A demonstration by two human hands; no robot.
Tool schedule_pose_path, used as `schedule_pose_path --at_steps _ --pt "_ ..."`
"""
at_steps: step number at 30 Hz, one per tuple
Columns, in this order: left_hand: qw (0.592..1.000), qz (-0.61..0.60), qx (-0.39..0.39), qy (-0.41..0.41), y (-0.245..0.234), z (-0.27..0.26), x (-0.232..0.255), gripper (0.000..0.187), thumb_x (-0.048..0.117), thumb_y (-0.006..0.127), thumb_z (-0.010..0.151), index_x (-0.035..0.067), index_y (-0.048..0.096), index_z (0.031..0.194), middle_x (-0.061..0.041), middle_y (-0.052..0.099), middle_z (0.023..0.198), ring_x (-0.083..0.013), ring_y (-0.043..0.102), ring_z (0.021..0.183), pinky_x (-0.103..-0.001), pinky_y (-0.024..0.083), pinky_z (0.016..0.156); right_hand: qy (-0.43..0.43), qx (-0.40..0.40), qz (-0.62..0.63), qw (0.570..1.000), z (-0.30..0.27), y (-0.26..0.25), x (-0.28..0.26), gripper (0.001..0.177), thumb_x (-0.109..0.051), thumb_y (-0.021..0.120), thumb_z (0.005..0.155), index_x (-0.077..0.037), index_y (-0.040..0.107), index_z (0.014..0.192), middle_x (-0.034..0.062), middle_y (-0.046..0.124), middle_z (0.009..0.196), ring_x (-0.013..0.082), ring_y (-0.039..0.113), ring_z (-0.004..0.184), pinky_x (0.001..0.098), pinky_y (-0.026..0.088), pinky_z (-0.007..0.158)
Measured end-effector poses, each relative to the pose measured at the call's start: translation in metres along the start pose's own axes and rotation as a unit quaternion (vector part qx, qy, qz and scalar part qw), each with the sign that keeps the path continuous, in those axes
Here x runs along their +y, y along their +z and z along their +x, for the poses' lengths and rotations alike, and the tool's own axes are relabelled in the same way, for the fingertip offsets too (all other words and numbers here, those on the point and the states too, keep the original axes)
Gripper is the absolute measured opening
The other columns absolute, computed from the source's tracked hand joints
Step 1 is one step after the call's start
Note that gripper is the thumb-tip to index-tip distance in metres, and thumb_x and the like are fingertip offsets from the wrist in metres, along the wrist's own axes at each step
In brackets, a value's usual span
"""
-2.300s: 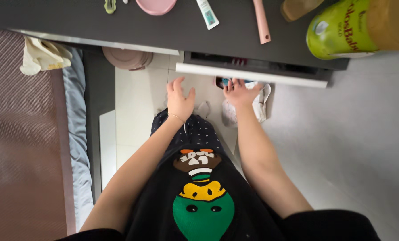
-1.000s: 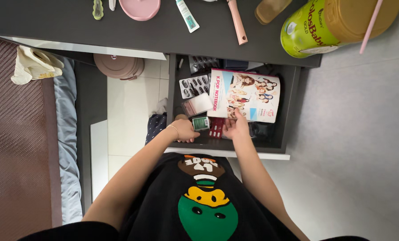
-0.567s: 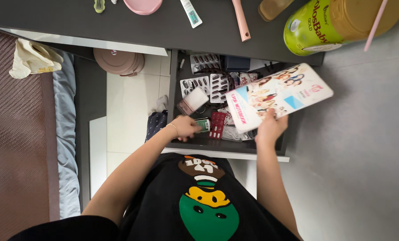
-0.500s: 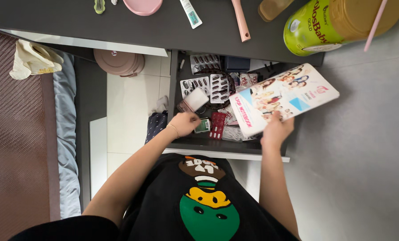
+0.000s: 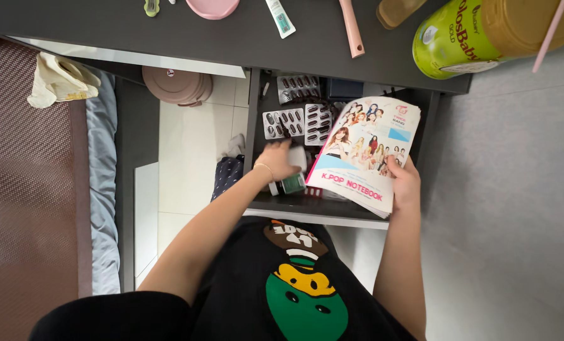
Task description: The person opens a drawer and sorts through various items including a notebook, medicine blister packs, small containers, and hair accessories, placing some into small plastic bags.
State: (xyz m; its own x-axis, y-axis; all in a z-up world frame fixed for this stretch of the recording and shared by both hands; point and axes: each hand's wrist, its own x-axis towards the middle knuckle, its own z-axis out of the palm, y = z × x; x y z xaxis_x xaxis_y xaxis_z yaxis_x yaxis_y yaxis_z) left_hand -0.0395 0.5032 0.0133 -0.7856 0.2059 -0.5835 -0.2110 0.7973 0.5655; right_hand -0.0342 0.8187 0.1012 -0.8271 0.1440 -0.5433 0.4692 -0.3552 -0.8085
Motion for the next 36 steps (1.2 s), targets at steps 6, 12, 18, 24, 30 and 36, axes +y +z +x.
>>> schedule_pose_path --at_steps 6,12,18,24,30,36 --pt "0.979 -0.205 -0.013 -0.013 0.029 -0.006 -0.01 0.055 0.048 0.057 0.088 0.008 0.073 0.123 -0.022 0.073 0.119 -0.0371 0.066 0.112 -0.046 0.051 0.101 0.07 -0.084 0.006 0.994 0.006 -0.02 0.009 0.044 -0.007 0.055 0.101 0.002 0.053 0.144 0.0128 0.068 0.13 0.0217 0.069 0.11 0.0357 0.055 0.095" --pt "0.719 -0.693 -0.037 -0.039 -0.005 -0.001 -0.011 0.064 0.021 0.073 0.092 -0.005 0.044 0.143 -0.019 0.068 0.128 -0.0268 0.069 0.113 -0.039 0.058 0.096 0.157 -0.14 -0.08 0.974 0.041 0.015 0.078 0.036 -0.01 0.064 0.096 -0.001 0.062 0.132 0.0087 0.071 0.115 0.0187 0.068 0.096 0.0355 0.057 0.085" --pt "0.749 -0.649 0.132 0.012 -0.057 -0.032 -0.023 0.087 -0.012 0.073 0.073 0.001 0.035 0.149 -0.013 0.065 0.126 -0.021 0.068 0.109 -0.034 0.06 0.089 0.093 -0.027 -0.308 0.946 0.059 0.067 0.075 0.028 -0.019 0.067 0.096 -0.008 0.064 0.122 0.0104 0.075 0.104 0.0259 0.069 0.078 0.0389 0.047 0.065" --pt "0.834 -0.527 0.165 -0.011 -0.074 -0.051 -0.045 0.084 -0.008 0.076 0.076 0.002 0.037 0.15 -0.011 0.067 0.127 -0.0178 0.067 0.111 -0.032 0.059 0.091 -0.346 0.144 -0.466 0.802 0.14 0.098 0.062 0.086 -0.036 0.099 0.075 0.001 0.047 0.133 0.0231 0.06 0.126 0.0388 0.061 0.115 0.046 0.05 0.098" --pt "0.88 -0.433 0.191 -0.05 -0.071 -0.057 -0.046 0.088 0.001 0.08 0.077 0.001 0.034 0.151 -0.012 0.068 0.125 -0.0187 0.069 0.11 -0.031 0.057 0.092 -0.159 0.216 -0.523 0.809 0.151 0.142 0.048 0.108 -0.045 0.095 0.066 -0.003 0.036 0.146 0.0238 0.051 0.139 0.0417 0.057 0.121 0.0489 0.048 0.099" --pt "0.898 -0.38 0.218 -0.052 -0.073 -0.061 -0.055 0.087 0.005 0.083 0.076 0.001 0.037 0.149 -0.013 0.067 0.126 -0.0184 0.068 0.11 -0.031 0.055 0.093 -0.221 0.246 -0.448 0.831 0.132 0.085 0.046 0.096 -0.034 0.091 0.066 -0.004 0.045 0.144 0.0234 0.061 0.135 0.0375 0.062 0.122 0.0444 0.048 0.104"
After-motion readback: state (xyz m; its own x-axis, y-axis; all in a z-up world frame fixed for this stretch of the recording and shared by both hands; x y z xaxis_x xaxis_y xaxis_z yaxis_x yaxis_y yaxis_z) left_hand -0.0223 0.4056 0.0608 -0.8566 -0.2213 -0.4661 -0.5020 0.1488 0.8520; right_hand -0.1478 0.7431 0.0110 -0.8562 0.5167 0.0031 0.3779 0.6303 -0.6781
